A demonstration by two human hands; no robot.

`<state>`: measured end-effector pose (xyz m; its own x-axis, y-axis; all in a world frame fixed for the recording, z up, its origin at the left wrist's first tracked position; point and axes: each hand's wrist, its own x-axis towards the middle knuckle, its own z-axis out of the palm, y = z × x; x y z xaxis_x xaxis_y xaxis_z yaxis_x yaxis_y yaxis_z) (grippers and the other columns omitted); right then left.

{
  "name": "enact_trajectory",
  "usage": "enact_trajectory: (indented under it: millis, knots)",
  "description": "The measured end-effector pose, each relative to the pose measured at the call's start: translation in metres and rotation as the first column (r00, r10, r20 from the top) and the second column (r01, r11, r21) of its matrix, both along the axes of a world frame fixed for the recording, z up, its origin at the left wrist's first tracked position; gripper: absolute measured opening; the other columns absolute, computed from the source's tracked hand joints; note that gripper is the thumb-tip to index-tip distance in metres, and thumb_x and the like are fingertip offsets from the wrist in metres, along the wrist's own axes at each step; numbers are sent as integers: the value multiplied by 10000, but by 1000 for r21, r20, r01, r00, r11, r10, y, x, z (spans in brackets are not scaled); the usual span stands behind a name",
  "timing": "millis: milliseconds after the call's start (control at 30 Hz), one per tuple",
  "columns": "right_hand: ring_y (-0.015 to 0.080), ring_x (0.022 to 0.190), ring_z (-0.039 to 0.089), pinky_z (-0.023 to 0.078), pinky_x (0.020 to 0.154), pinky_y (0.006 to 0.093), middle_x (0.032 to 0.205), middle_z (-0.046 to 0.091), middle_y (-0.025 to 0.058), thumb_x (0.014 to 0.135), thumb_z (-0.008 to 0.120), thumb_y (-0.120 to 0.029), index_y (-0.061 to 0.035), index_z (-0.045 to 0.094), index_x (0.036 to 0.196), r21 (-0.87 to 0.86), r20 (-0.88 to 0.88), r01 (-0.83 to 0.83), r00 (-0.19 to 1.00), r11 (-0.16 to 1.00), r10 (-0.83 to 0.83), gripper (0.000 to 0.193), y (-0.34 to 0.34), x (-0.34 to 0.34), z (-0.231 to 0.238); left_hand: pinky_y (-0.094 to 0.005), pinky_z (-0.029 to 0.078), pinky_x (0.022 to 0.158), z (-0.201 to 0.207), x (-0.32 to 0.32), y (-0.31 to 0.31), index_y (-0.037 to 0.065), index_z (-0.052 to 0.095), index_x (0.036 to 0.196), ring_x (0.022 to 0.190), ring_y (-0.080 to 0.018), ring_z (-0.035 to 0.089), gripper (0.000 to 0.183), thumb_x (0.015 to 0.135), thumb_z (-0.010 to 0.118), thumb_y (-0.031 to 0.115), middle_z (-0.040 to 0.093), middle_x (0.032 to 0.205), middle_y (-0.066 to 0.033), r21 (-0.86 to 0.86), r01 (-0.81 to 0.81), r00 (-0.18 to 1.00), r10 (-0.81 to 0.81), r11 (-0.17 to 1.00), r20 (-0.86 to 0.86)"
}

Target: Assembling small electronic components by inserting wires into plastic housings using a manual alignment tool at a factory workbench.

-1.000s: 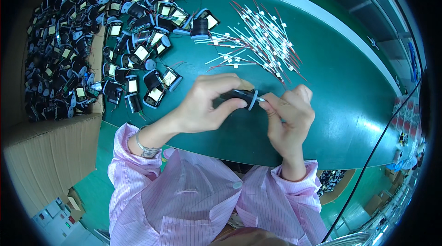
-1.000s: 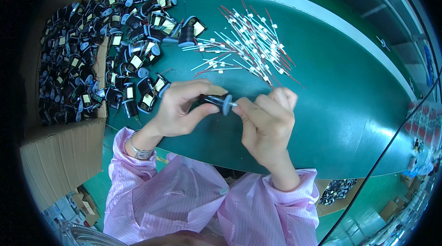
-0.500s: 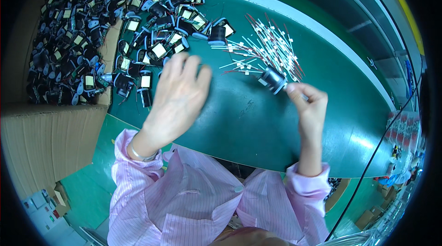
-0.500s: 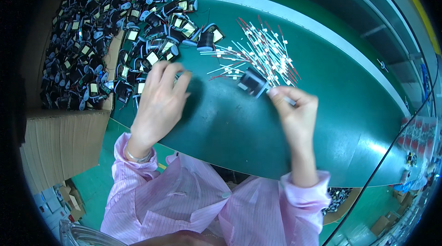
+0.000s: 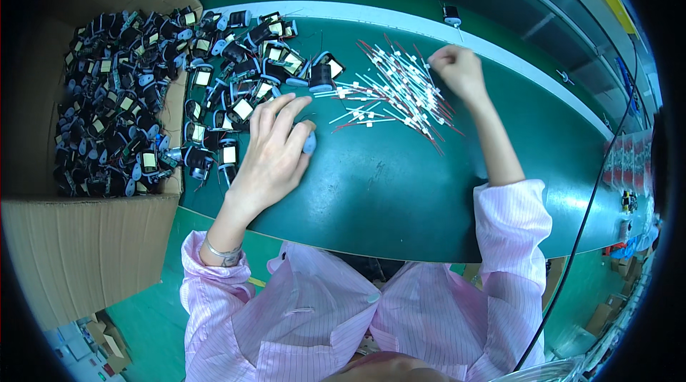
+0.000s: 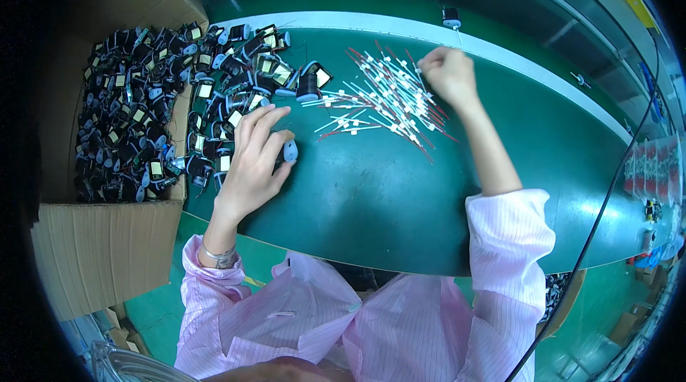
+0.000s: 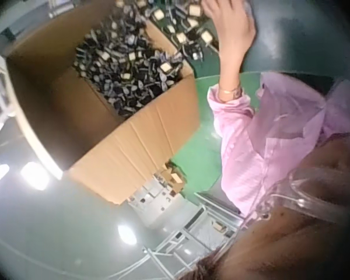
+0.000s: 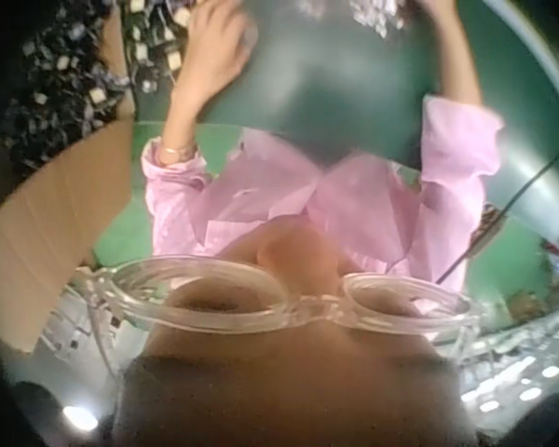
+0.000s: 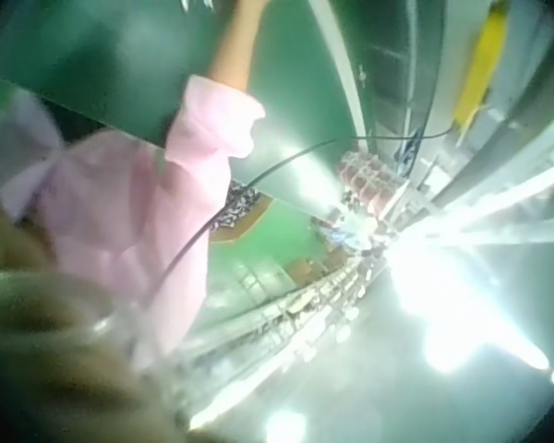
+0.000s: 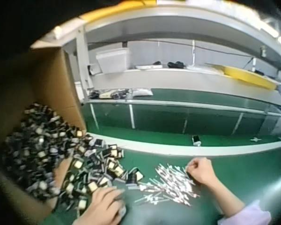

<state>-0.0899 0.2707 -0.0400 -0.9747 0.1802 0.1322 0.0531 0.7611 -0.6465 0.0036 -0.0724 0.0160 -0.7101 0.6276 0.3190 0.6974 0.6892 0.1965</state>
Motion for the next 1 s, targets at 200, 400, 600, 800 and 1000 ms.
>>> enact_trajectory:
  millis: [200,400,600,800,1000]
  knots:
    - [378,871,673,536,784,449,890,691,195,709,663,-108,-15,701,850,411,74,22,996,911,-57,174,-35,0,10,-426,474,914,7,-8,35,24,544,959,939,-263,650,432,642,838,25,656,948,-87,590,152,976,-215,793,37]
    - [395,838,674,543,754,461,857,677,245,658,663,-117,-1,709,839,566,162,-111,987,817,22,220,-29,0,40,-261,538,630,-1,-19,70,32,453,1055,780,-156,649,419,765,740,-68,625,923,-89,868,-425,560,-680,255,474]
    - [209,624,667,521,609,314,647,646,116,679,683,-95,13,656,740,-75,-130,-118,986,990,107,127,-37,58,50,-222,428,436,-19,-24,61,84,440,1111,662,-195,655,356,854,671,-4,661,922,-179,698,-652,243,-790,297,563]
    - [158,743,646,547,616,261,871,630,93,890,590,45,68,652,957,-760,-196,-278,960,588,200,94,-69,138,61,-184,366,484,-26,-21,57,-17,643,1024,694,-140,611,145,883,609,-22,657,991,-136,726,-538,386,-641,428,663]
    - [145,610,635,530,537,250,772,645,104,894,603,34,61,626,931,-958,-86,-125,984,260,155,51,-93,159,44,-221,463,648,-9,-24,55,1,685,1005,895,-92,575,182,857,688,106,627,1004,-62,727,-498,423,-599,474,680]
